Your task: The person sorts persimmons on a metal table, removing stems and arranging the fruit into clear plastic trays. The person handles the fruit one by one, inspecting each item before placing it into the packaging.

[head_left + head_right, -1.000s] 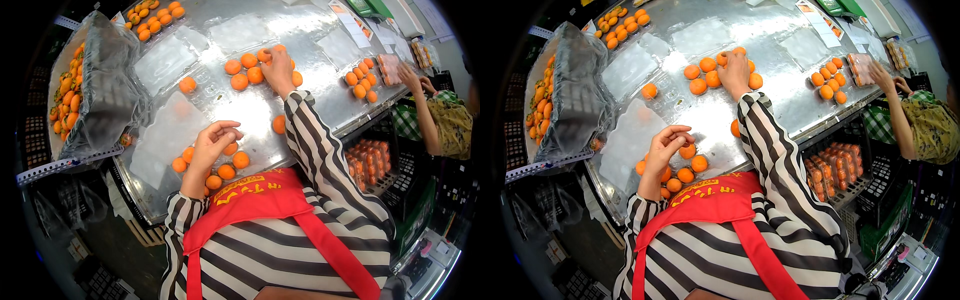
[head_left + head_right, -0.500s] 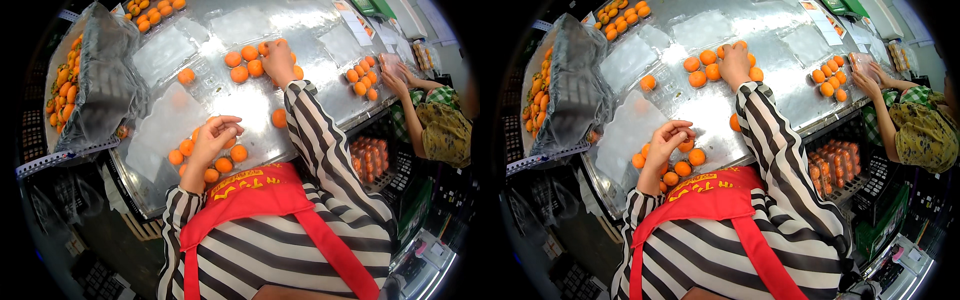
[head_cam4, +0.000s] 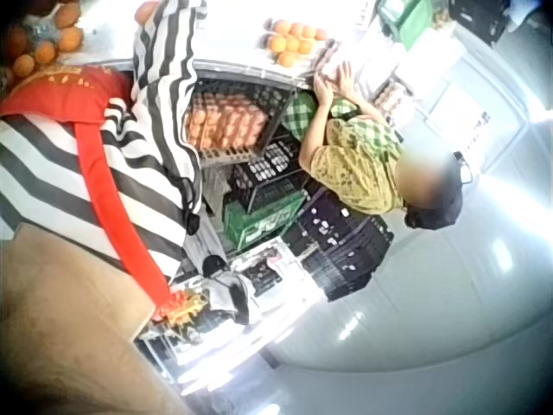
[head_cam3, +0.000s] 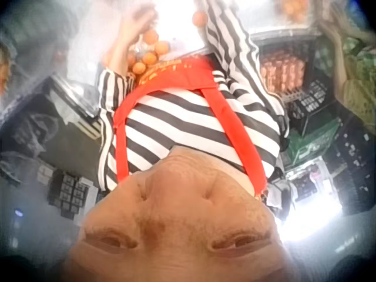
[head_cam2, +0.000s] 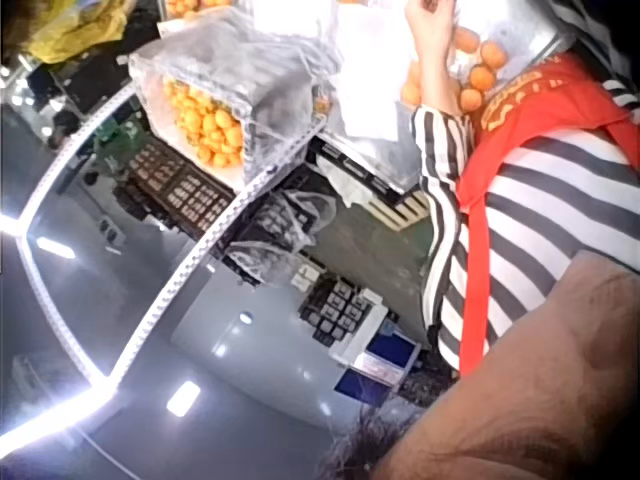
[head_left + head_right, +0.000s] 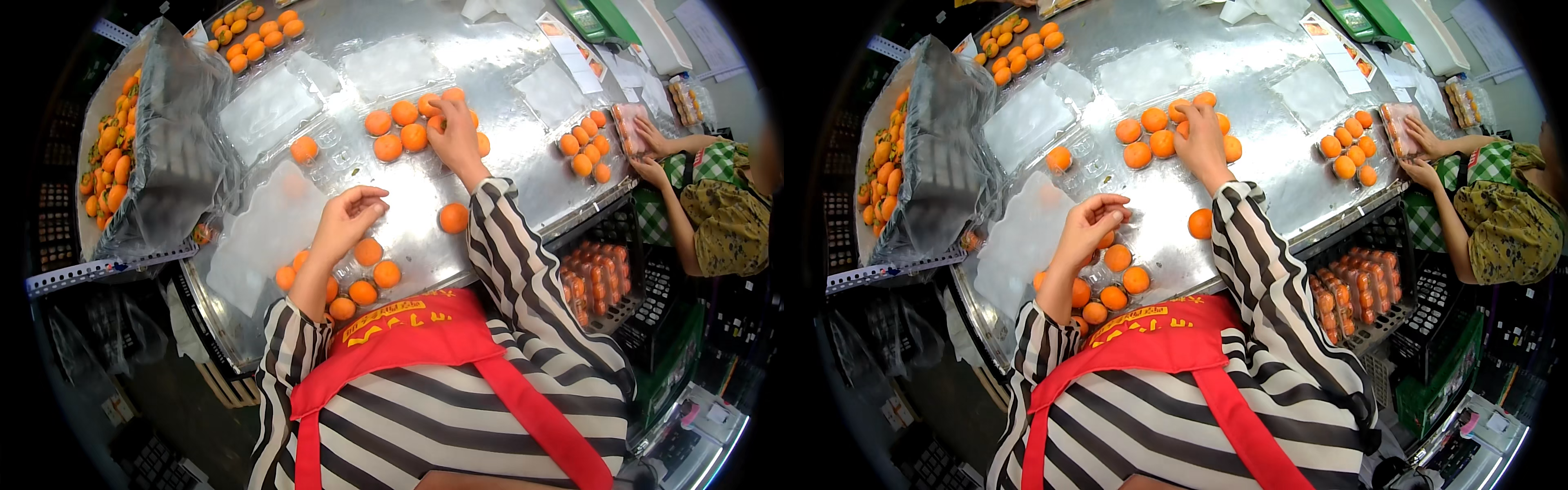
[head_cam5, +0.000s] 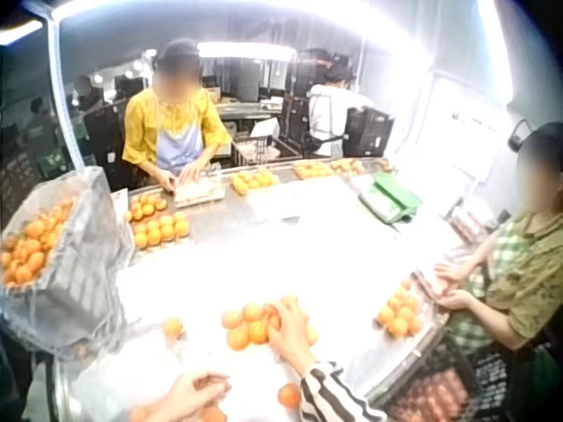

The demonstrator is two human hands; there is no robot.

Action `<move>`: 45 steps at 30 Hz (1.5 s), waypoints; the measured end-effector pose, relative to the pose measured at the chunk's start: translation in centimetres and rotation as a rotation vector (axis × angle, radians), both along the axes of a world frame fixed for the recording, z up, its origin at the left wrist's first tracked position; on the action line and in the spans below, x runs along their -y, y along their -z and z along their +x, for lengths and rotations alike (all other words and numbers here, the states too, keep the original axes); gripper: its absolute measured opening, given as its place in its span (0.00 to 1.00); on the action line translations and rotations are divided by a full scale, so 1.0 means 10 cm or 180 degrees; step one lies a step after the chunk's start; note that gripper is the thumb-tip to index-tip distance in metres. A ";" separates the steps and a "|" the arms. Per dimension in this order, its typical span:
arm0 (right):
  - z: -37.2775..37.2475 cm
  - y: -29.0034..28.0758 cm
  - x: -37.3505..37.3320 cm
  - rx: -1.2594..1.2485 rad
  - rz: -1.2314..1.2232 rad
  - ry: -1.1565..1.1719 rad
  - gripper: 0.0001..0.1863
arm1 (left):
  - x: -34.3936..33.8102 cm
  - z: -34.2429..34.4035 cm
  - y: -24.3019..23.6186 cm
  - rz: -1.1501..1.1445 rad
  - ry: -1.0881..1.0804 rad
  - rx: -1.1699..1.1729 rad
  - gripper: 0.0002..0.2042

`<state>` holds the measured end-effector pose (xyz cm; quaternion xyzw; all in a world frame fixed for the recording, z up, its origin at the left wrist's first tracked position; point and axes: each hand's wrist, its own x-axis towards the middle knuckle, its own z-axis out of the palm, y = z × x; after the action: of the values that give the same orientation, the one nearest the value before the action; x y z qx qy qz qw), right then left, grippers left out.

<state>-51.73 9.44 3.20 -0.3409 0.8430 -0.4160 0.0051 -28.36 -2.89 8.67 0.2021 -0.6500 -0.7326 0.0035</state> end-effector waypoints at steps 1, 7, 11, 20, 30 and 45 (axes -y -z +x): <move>0.02 -0.04 -0.04 -0.0042 -0.0048 0.0076 0.22 | 0.03 -0.09 0.01 -0.0310 0.0003 0.0067 0.12; -0.07 -0.30 -0.35 0.0133 0.0167 0.0126 0.20 | 0.10 -0.67 0.12 -0.1937 -0.0076 0.0011 0.12; -0.20 -0.23 -0.37 -0.0435 0.0137 -0.0583 0.17 | 0.04 -1.04 0.18 -0.2040 -0.0023 -0.0001 0.10; -0.33 -0.17 -0.29 -0.0667 0.0472 -0.1284 0.17 | -0.12 -1.49 0.18 -0.0810 0.0138 0.0374 0.16; -0.34 -0.18 -0.26 -0.0532 0.0423 -0.1263 0.17 | -0.13 -1.57 0.06 0.0611 -0.0132 0.0577 0.16; -0.44 -0.28 -0.14 -0.1033 0.1521 -0.1513 0.17 | -0.07 -1.46 0.16 0.0999 -0.0126 0.0424 0.16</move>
<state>-56.09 10.85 5.98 -0.5778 0.8035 -0.1353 0.0473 -42.92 -2.19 7.02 0.2610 -0.5223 -0.8098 -0.0567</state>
